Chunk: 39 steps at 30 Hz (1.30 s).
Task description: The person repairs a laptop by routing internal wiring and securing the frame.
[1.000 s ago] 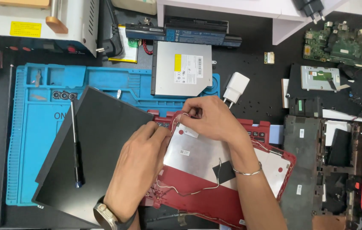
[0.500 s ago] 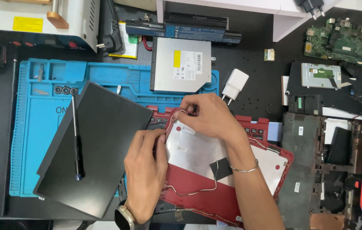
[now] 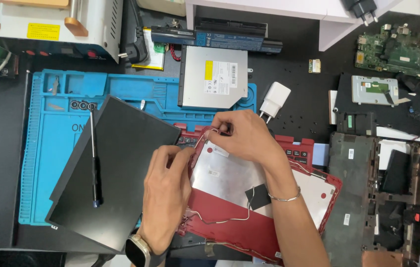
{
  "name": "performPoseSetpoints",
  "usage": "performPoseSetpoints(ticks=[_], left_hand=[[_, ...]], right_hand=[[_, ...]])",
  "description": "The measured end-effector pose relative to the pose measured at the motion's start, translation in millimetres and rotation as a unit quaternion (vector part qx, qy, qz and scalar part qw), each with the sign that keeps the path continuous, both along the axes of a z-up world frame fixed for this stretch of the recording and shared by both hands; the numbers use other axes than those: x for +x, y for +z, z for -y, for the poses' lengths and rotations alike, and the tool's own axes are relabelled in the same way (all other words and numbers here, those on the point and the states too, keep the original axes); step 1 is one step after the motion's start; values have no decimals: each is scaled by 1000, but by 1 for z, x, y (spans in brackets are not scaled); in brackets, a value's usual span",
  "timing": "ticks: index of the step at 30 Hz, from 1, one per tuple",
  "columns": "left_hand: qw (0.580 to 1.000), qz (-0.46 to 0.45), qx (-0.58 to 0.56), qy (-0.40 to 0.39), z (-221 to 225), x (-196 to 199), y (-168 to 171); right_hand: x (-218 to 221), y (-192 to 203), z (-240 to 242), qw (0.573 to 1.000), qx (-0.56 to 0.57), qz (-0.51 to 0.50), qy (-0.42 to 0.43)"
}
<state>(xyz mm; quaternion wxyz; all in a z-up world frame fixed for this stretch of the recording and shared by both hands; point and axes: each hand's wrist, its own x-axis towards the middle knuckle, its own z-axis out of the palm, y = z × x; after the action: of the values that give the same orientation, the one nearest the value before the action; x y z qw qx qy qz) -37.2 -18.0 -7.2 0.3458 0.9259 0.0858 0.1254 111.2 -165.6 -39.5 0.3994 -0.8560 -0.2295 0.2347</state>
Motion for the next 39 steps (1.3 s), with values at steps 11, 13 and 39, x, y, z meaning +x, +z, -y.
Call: performPoseSetpoints(ticks=[11,13,39], left_hand=[[999,-22,6,-26,3,2,0],[999,-27,3,-22,4,1,0],[997,-51,-35,44,16,5,9]], right_hand=[[1,-1,-1,1000,-13,7,-1],[0,-1,-1,1000,-8,6,-2],[-1,-1,-1,1000,-8,30,-6]])
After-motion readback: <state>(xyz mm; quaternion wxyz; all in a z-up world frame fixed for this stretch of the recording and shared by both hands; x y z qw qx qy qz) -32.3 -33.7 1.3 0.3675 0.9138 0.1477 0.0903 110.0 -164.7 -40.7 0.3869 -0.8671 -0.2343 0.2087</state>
